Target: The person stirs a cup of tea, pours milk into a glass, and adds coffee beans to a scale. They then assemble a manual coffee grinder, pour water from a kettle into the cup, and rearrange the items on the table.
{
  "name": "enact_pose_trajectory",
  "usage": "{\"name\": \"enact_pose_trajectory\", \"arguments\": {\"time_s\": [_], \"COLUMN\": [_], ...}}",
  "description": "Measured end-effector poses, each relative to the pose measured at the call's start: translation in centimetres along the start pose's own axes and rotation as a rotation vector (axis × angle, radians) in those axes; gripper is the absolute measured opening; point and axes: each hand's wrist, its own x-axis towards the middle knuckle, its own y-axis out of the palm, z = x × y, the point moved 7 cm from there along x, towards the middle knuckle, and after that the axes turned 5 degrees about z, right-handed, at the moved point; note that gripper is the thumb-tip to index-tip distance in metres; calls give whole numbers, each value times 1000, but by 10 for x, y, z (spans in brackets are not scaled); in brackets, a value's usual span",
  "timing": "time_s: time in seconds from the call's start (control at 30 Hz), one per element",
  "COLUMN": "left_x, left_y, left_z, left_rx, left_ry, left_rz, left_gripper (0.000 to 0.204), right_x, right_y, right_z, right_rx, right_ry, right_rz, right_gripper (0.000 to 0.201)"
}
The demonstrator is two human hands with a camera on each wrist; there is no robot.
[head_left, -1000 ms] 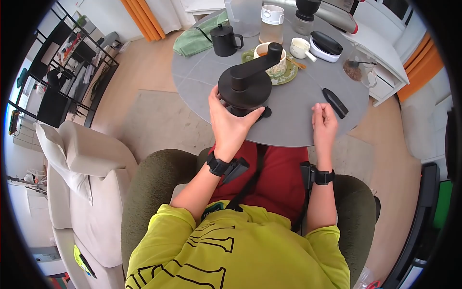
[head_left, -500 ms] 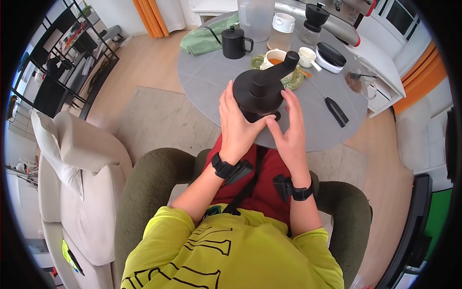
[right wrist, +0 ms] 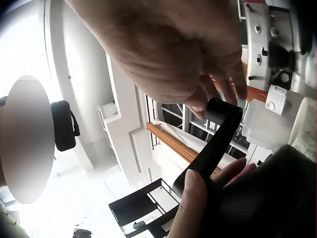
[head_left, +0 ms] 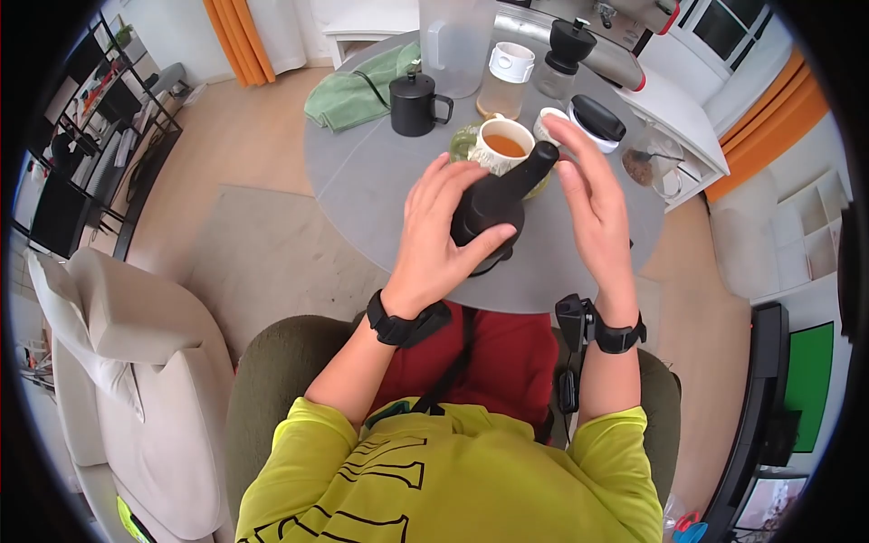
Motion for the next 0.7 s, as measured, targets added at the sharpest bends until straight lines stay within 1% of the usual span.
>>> {"name": "enact_pose_trajectory", "arguments": {"time_s": [0.03,0.07,0.1,0.13,0.2,0.23,0.3,0.33,0.4,0.43,0.5,0.53,0.63,0.7], "left_x": [5,9,11,13,14,13,12,11,12,12,13,13,14,14], "left_y": [-1,2,5,4,1,1,3,3,3,3,3,3,1,2], "left_z": [1,1,1,2,0,2,2,3,3,3,5,5,5,6], "left_rx": [-7,-15,-24,-30,-44,-51,-63,-67,-63,-69,-74,-79,-92,-83], "left_ry": [2,14,23,16,8,-7,9,-1,5,-2,-8,-13,5,0], "left_rz": [-5,49,105,103,90,87,123,121,124,122,143,138,91,92], "left_gripper": [66,58,51,51,46,46,51,51,51,51,51,51,48,47], "right_x": [8,12,16,18,18,18,17,16,14,13,12,9,1,-3], "right_y": [6,14,15,16,14,16,12,14,14,16,15,15,17,13], "right_z": [-2,-7,-7,-9,-15,-17,-25,-25,-22,-21,-16,-16,-25,-31], "right_rx": [-11,-20,-44,-47,16,15,45,44,-21,-25,52,48,57,51], "right_ry": [57,117,58,63,97,106,181,186,178,183,127,127,177,256], "right_rz": [137,275,288,296,238,252,194,203,151,159,107,114,165,79], "right_gripper": [30,29,25,25,22,22,22,22,22,22,25,25,29,27]}}
